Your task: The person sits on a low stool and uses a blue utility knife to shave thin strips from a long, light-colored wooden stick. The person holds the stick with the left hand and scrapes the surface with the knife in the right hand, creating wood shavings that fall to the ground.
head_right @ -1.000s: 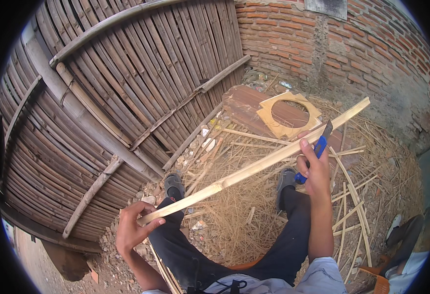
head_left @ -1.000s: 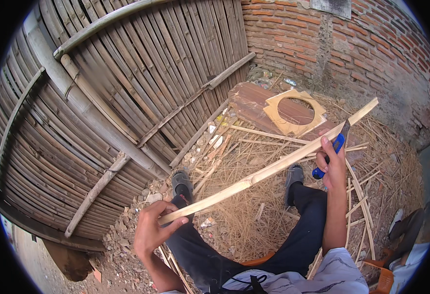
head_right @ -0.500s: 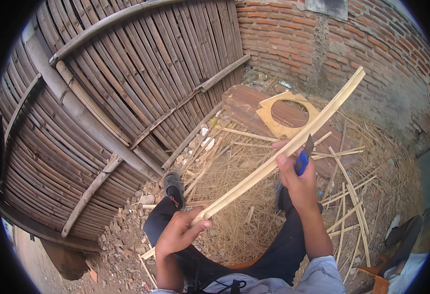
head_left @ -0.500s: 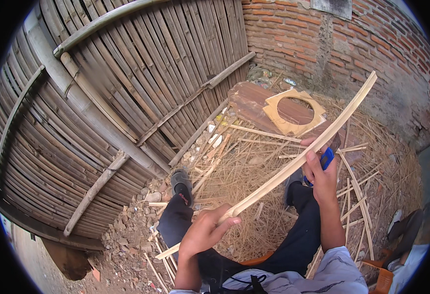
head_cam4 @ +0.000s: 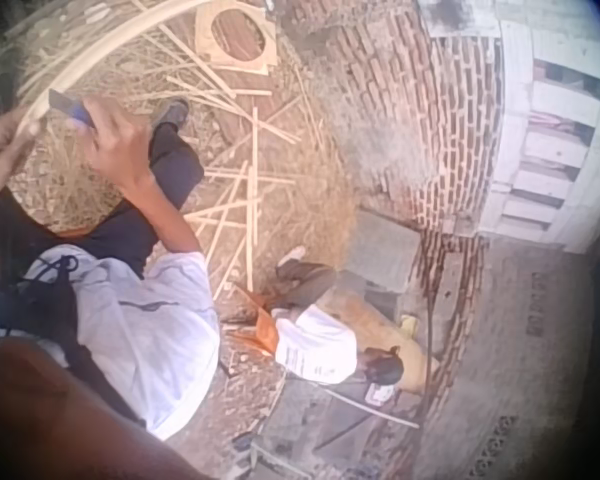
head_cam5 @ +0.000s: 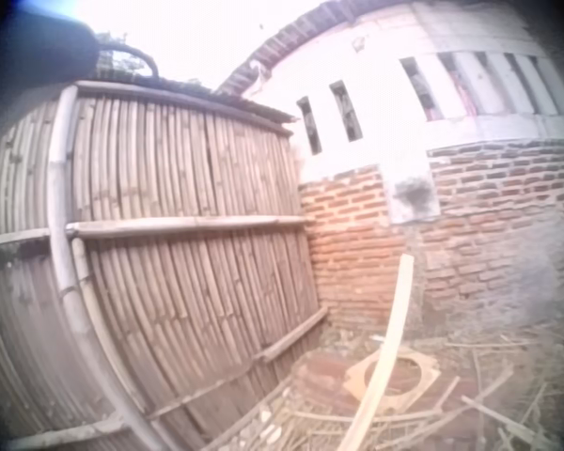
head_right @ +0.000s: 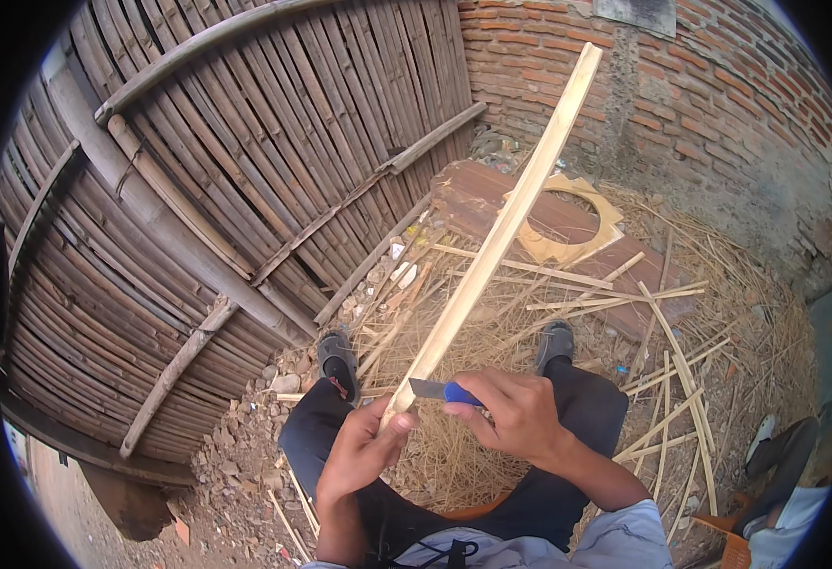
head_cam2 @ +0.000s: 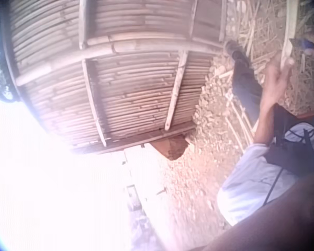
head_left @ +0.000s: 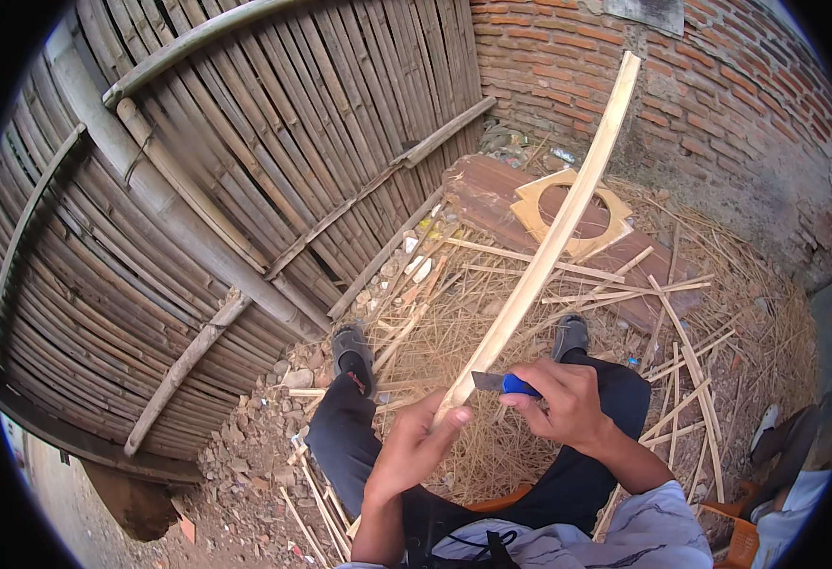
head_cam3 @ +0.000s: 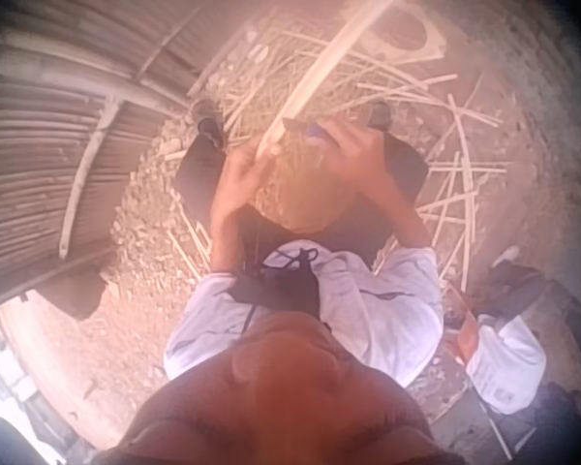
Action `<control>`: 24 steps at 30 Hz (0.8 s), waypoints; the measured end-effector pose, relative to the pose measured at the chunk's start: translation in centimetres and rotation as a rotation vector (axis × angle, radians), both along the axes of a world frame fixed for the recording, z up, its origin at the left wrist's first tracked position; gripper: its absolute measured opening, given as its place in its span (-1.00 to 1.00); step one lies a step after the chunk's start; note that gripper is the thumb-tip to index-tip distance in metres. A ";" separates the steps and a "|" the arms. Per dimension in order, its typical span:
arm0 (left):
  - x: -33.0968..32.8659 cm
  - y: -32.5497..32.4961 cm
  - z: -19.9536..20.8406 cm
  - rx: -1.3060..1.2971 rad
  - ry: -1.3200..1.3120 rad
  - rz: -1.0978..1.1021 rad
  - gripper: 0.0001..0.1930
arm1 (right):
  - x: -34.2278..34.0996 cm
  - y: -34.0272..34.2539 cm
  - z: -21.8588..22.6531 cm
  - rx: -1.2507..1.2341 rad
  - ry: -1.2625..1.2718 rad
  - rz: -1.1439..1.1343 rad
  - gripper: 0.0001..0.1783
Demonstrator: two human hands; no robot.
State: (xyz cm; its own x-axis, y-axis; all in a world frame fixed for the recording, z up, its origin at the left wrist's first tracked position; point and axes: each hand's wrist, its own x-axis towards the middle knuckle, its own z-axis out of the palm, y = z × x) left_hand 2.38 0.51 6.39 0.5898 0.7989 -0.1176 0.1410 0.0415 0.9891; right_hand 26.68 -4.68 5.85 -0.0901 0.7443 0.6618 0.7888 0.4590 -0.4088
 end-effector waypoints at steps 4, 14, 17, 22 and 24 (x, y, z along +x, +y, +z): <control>0.3 -0.2 0.3 0.052 -0.035 0.007 -0.67 | -0.8 0.1 -0.3 0.009 -0.021 0.022 -0.66; 0.4 0.2 -0.7 0.006 -0.191 -0.033 -0.70 | -2.1 0.3 -0.1 0.017 -0.009 0.067 -0.64; 1.0 0.1 -1.5 0.145 -0.198 0.004 -0.57 | -2.5 0.3 -0.1 0.015 -0.013 0.062 -0.63; 1.4 -0.4 -0.4 0.063 -0.191 0.017 -0.62 | -2.7 0.2 -0.1 0.013 0.001 0.042 -0.64; 1.6 -0.5 -0.2 0.046 -0.172 0.031 -0.64 | -2.6 0.2 -0.4 0.011 0.000 0.040 -0.64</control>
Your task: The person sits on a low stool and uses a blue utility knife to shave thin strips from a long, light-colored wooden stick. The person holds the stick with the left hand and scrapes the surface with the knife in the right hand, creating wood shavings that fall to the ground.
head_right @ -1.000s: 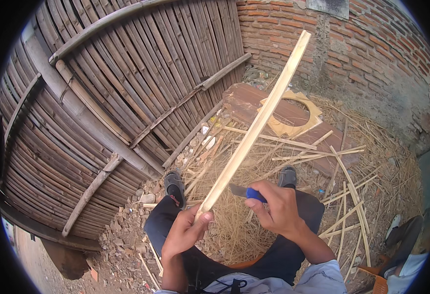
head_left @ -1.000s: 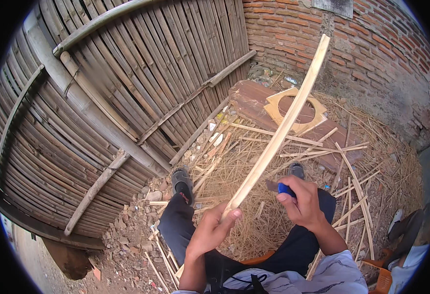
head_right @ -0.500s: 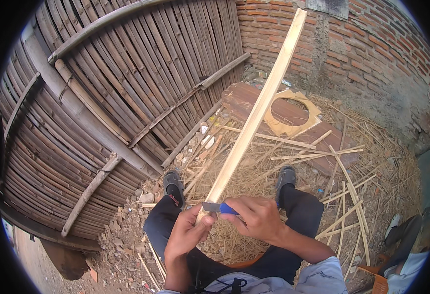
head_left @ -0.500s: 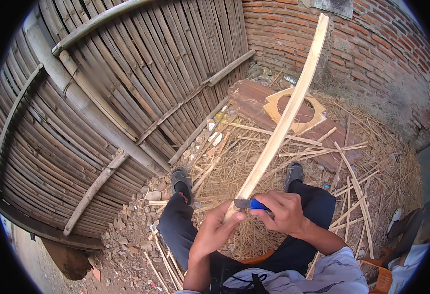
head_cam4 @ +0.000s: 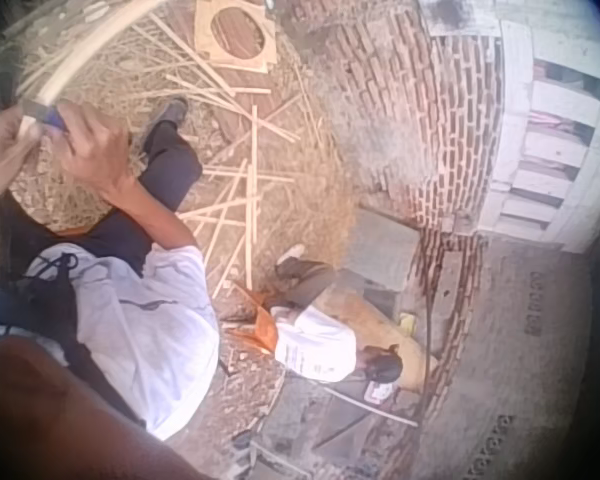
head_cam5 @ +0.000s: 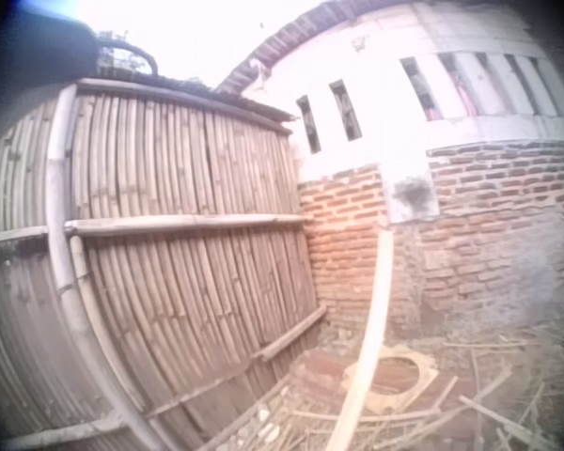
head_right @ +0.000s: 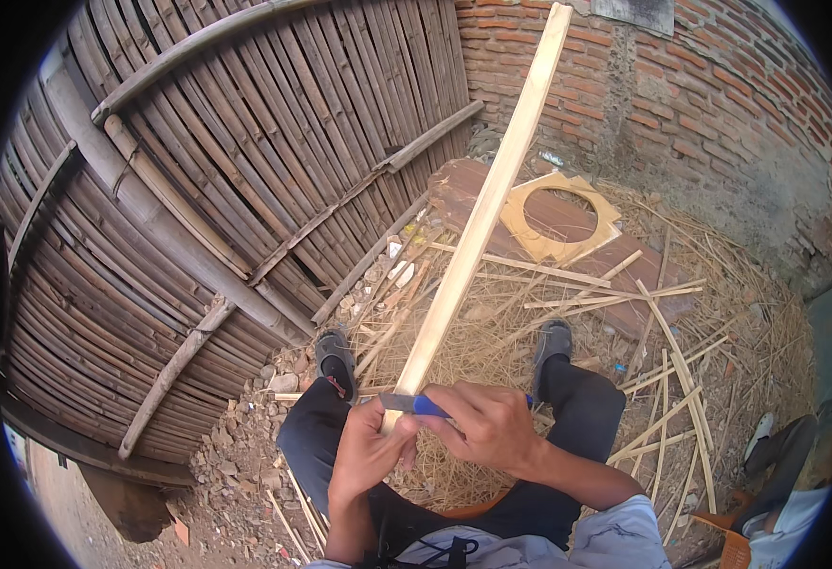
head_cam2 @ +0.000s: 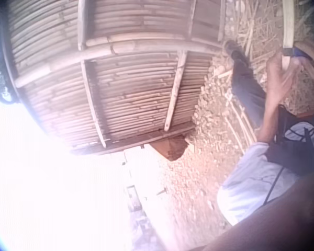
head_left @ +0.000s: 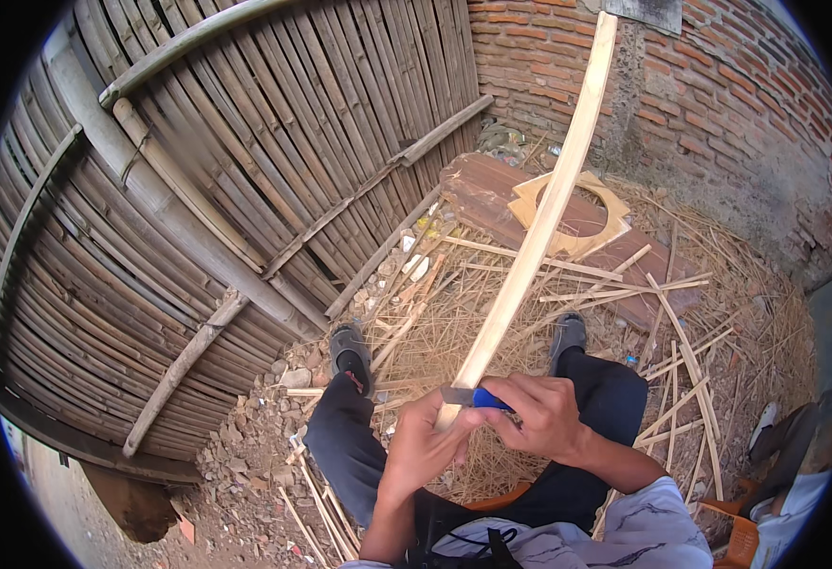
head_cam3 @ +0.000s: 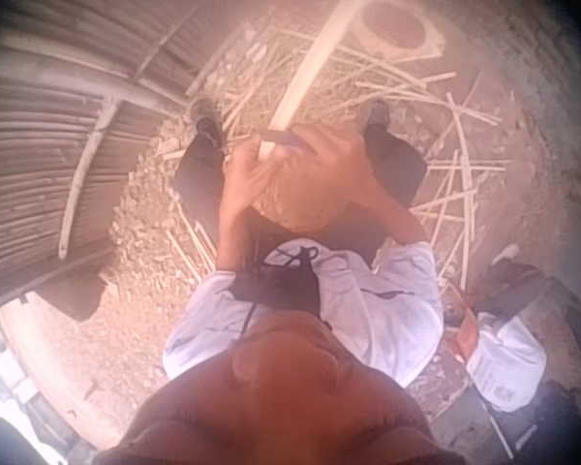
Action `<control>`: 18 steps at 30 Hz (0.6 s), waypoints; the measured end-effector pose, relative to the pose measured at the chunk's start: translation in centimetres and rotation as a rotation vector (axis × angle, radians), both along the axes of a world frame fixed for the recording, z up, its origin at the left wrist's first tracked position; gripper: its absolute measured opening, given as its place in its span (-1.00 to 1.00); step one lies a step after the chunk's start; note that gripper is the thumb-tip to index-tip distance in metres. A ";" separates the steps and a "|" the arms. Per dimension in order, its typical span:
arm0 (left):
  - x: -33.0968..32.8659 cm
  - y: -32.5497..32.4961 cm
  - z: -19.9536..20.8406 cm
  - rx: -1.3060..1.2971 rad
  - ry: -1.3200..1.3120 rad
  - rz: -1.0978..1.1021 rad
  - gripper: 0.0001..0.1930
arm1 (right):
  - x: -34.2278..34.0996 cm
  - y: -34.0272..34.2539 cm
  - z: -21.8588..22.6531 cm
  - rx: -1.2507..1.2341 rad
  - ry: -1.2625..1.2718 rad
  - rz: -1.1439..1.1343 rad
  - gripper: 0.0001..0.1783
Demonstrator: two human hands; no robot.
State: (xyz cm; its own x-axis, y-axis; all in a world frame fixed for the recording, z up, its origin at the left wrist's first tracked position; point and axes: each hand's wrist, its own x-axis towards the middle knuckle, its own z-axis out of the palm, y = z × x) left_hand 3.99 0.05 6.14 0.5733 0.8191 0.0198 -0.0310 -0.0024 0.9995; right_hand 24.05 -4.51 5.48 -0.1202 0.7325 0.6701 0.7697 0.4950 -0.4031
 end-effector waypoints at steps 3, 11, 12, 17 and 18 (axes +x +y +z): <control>0.1 0.0 0.0 0.023 0.042 0.024 -0.64 | -0.2 -0.1 0.1 -0.008 0.006 0.009 -0.65; 0.4 -0.5 0.6 0.034 0.161 0.119 -0.71 | -0.1 -0.2 0.3 -0.013 0.014 0.005 -0.64; 0.5 -0.6 0.6 0.053 0.174 0.131 -0.70 | -0.1 -0.2 0.3 -0.014 0.015 0.003 -0.64; 0.6 -0.7 0.7 0.124 0.209 0.163 -0.68 | 0.0 -0.1 0.1 -0.017 0.012 -0.012 -0.63; 0.6 -0.8 0.6 0.125 0.210 0.167 -0.68 | 0.0 -0.1 0.1 -0.020 0.011 -0.016 -0.63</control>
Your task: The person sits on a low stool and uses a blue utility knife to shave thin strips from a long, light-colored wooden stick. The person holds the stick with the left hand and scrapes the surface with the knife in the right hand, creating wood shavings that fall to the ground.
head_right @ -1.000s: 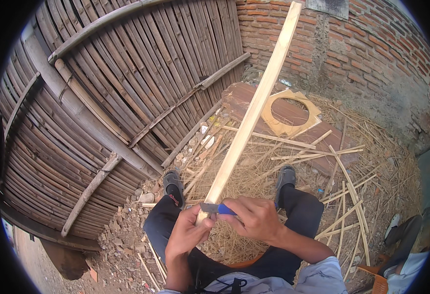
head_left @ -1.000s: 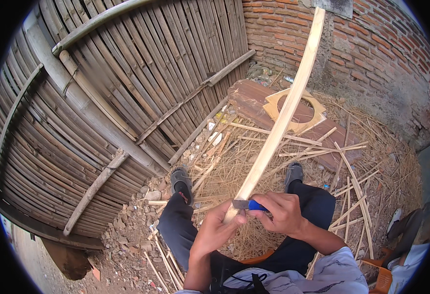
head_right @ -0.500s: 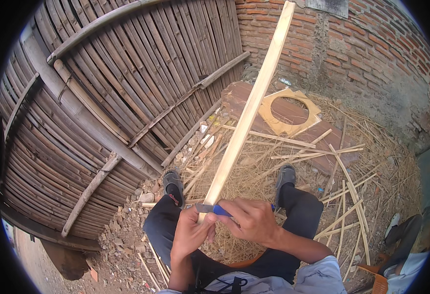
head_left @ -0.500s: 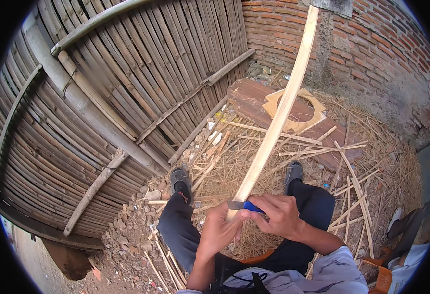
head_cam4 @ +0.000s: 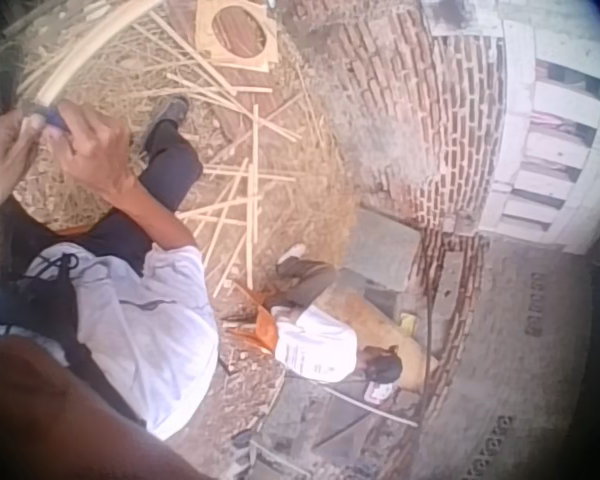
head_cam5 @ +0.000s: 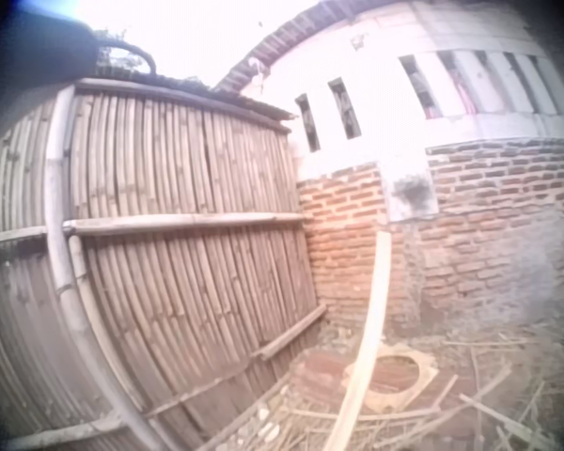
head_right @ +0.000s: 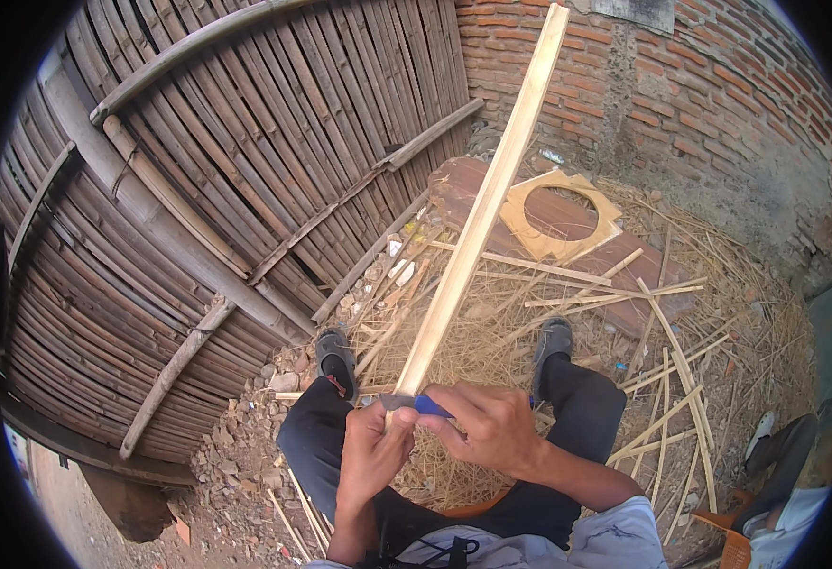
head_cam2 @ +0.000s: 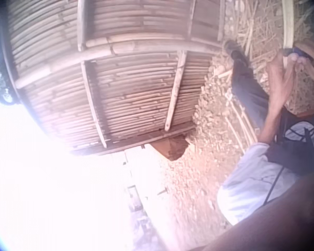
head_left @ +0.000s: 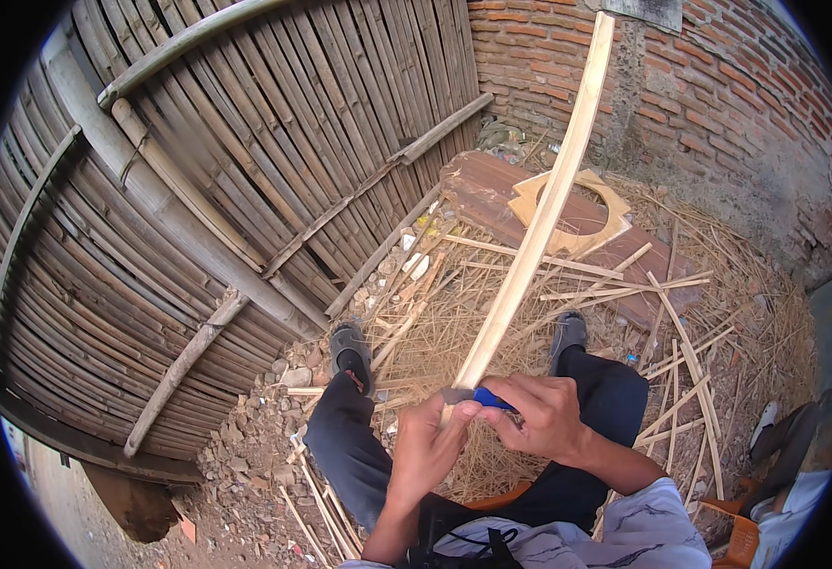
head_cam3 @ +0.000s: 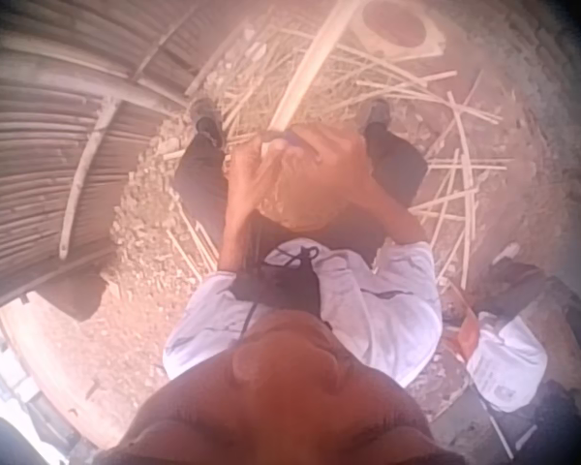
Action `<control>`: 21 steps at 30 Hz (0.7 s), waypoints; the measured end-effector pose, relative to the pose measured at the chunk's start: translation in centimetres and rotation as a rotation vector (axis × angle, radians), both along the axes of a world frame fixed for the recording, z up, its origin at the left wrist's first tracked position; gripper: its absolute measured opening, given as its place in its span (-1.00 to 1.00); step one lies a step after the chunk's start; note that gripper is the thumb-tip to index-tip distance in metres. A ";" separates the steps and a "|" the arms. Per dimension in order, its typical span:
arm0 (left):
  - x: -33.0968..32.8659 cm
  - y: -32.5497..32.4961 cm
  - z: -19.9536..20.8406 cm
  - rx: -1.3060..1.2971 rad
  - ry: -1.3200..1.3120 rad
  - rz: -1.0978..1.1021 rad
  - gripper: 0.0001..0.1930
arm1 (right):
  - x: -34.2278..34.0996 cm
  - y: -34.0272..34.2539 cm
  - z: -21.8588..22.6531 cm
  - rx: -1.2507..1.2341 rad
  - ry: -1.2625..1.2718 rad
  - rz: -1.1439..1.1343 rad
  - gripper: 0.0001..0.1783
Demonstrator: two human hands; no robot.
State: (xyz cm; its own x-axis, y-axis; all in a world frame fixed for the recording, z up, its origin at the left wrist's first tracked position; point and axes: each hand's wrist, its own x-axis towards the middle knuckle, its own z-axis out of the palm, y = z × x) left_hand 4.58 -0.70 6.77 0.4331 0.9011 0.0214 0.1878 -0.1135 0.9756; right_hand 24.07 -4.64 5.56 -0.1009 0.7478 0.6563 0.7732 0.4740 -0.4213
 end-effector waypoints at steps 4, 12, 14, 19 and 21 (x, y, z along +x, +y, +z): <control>0.2 0.1 -0.4 0.030 -0.019 0.014 -0.57 | 0.0 0.1 0.1 -0.004 0.017 -0.009 -0.64; 0.2 0.0 -0.2 0.031 -0.012 0.017 -0.51 | 0.1 0.1 0.1 0.011 0.001 -0.038 -0.65; 0.3 0.0 -0.3 0.026 -0.007 0.014 -0.52 | 0.1 0.2 -0.2 0.029 0.009 -0.042 -0.65; 0.2 -0.2 -0.5 0.009 0.000 0.008 -0.71 | 0.2 0.0 -0.4 0.048 -0.002 -0.056 -0.65; 0.2 -0.2 -0.5 -0.013 -0.004 0.003 -0.71 | 0.2 0.1 -0.4 0.067 0.001 -0.058 -0.64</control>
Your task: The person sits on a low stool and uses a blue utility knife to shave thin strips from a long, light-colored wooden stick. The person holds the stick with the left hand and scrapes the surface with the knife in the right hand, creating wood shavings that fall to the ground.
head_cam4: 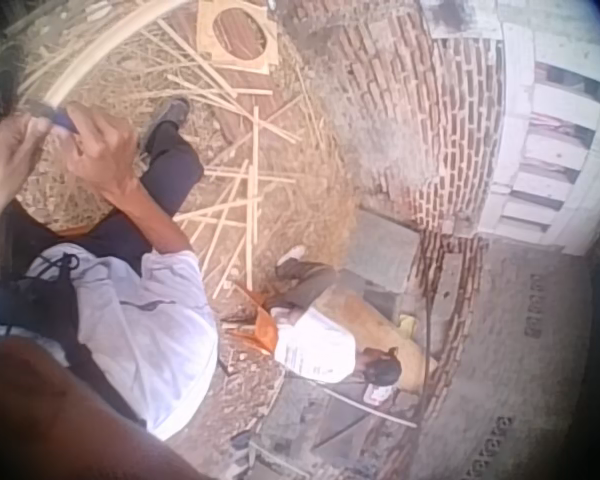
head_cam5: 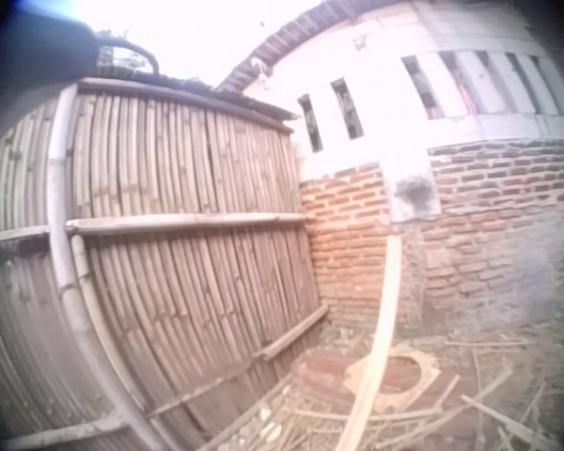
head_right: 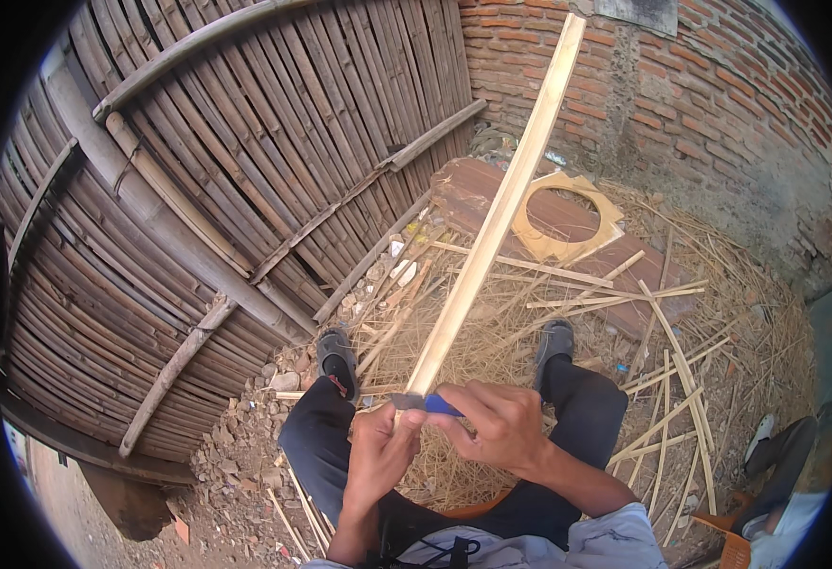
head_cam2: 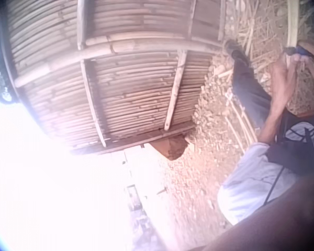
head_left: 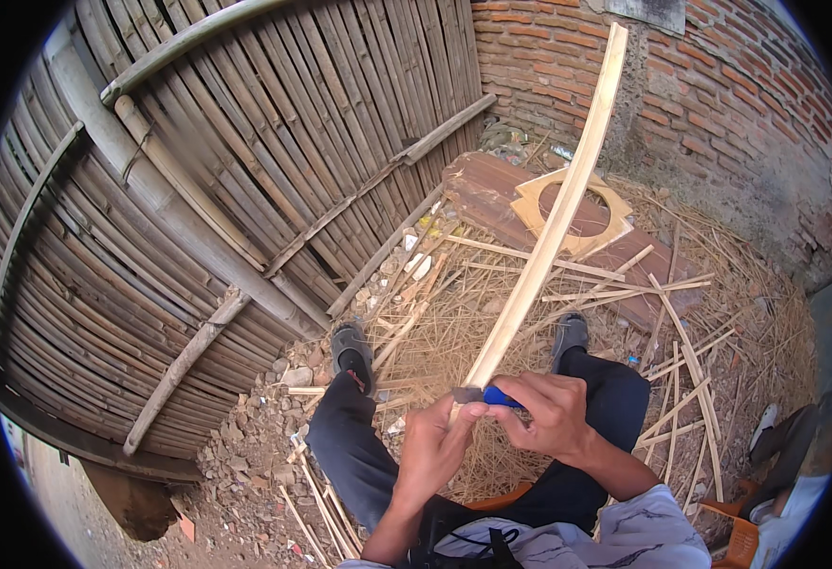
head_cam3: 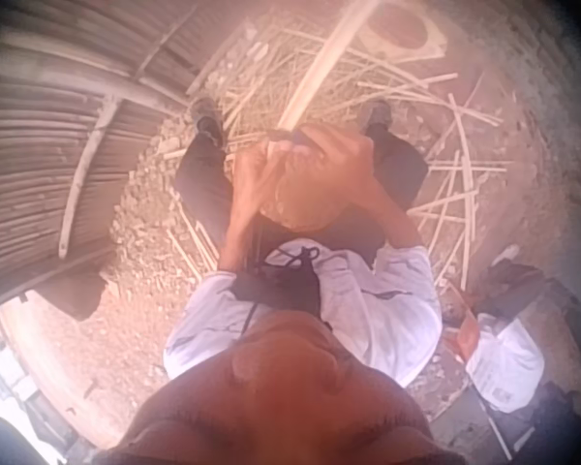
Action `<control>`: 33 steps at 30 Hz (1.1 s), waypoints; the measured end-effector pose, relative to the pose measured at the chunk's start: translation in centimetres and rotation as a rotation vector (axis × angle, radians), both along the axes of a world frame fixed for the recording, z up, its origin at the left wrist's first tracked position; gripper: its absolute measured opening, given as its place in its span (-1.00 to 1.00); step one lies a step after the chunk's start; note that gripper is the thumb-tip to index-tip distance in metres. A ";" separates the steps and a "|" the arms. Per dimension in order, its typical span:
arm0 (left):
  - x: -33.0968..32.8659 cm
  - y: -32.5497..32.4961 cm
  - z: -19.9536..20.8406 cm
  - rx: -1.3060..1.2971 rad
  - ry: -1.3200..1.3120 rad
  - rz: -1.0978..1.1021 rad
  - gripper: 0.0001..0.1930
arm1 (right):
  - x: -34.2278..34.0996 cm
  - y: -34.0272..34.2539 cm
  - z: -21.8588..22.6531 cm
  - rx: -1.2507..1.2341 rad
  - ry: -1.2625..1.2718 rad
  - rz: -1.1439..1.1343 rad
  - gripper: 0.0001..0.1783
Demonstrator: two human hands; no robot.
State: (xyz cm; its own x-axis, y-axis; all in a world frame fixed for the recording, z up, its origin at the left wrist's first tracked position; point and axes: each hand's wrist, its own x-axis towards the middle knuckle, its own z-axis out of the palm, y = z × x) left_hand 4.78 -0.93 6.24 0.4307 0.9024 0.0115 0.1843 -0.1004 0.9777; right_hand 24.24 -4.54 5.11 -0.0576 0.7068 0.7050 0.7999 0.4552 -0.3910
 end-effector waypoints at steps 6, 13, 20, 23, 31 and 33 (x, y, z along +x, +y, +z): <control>0.0 0.0 -0.3 -0.041 0.001 -0.005 -0.69 | 0.1 -0.2 0.1 -0.028 -0.014 -0.017 -0.63; -0.4 -0.2 -0.8 -0.061 0.012 -0.002 -0.68 | 0.1 0.0 0.1 0.022 -0.043 -0.035 -0.63; -0.6 -0.2 -0.4 -0.028 0.028 0.019 -0.66 | -0.1 0.1 0.2 0.012 -0.041 -0.031 -0.64; -0.8 -0.2 -0.8 -0.009 0.024 0.020 -0.65 | -0.1 0.1 0.1 0.010 -0.046 -0.029 -0.64; -1.4 -0.3 -1.5 -0.047 0.027 0.010 -0.59 | 0.4 0.6 -0.5 0.072 -0.027 -0.112 -0.70; -2.8 -1.3 -2.4 -0.114 0.027 0.018 -0.56 | 4.1 2.1 0.8 0.080 0.181 -0.383 -0.70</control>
